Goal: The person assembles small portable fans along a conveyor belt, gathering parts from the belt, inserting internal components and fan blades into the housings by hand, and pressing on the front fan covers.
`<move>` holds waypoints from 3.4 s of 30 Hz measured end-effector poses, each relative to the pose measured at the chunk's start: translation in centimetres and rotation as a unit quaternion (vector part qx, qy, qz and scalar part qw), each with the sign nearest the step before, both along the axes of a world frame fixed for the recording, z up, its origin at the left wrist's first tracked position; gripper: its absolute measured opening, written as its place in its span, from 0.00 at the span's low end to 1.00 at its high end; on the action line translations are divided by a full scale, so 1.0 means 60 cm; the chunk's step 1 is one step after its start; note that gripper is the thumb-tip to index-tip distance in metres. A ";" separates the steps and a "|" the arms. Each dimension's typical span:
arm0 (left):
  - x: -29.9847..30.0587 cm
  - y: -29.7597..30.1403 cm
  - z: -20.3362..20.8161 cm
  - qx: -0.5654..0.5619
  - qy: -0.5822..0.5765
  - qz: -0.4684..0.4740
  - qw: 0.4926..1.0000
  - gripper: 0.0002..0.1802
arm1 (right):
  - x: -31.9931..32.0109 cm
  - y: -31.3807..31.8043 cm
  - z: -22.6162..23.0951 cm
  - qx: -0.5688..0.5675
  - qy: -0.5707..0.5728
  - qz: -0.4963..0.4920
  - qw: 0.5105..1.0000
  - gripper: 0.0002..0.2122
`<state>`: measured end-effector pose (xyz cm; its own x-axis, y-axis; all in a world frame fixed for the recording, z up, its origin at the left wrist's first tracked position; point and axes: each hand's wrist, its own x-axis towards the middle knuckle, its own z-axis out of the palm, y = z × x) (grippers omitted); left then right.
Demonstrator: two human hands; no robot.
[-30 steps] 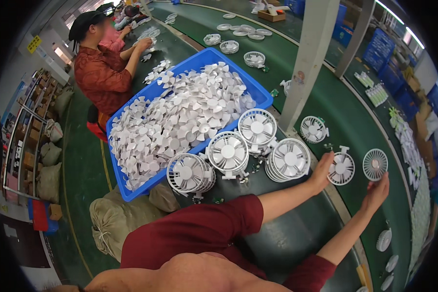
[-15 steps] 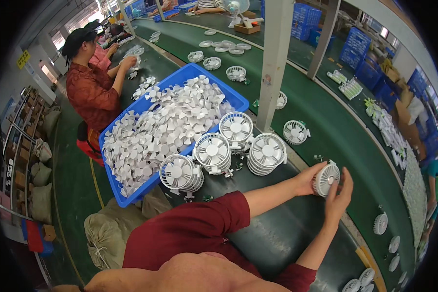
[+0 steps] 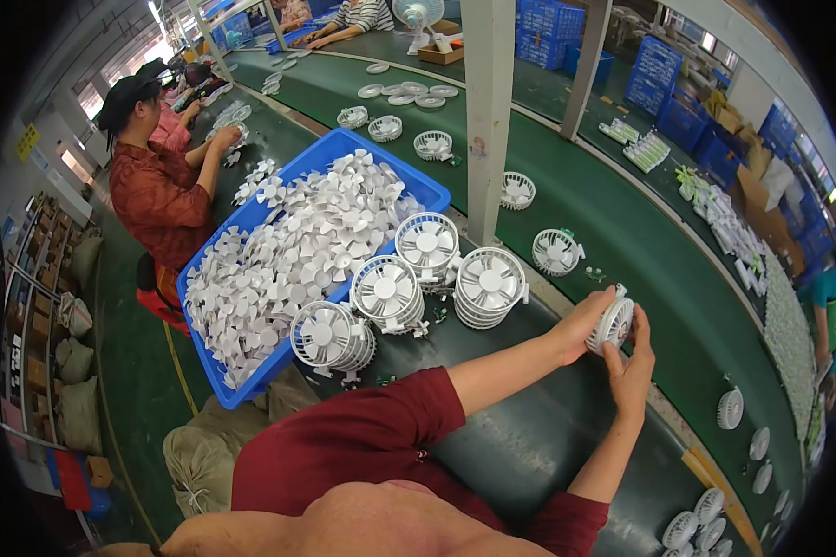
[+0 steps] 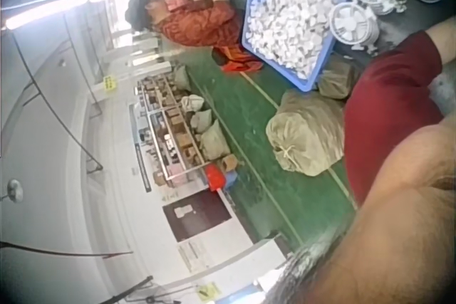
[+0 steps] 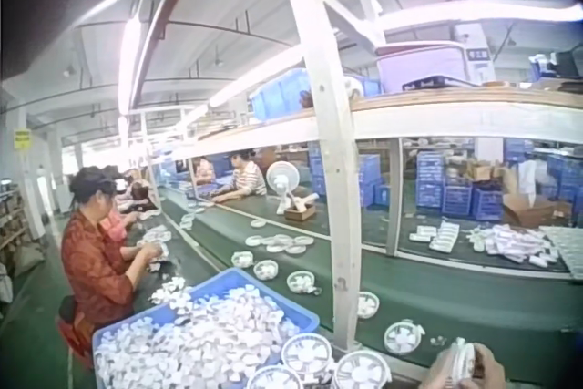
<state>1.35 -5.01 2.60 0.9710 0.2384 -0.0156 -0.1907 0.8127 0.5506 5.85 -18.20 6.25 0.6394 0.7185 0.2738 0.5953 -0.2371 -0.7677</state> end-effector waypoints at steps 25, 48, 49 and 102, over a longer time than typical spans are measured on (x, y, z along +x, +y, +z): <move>-0.037 0.005 0.040 0.157 0.011 0.179 0.971 0.23 | -0.008 0.025 0.014 0.104 -0.021 0.069 0.992 0.38; -0.039 -0.038 0.025 0.581 -0.179 0.377 0.699 0.30 | -0.015 0.013 -0.020 0.199 0.175 0.063 0.962 0.27; -0.043 -0.035 0.028 0.618 -0.198 0.387 0.655 0.29 | -0.019 0.010 -0.007 0.163 0.228 0.087 0.956 0.26; -0.007 0.014 -0.083 0.494 0.081 0.278 0.820 0.12 | 0.109 0.056 -0.104 0.206 0.170 -0.173 0.948 0.18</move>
<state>0.94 -4.15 -2.40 0.7124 0.6175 0.3333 -0.2400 -0.2320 0.9427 12.39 -14.84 0.00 0.9188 0.3267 0.2215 0.2383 -0.0119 -0.9711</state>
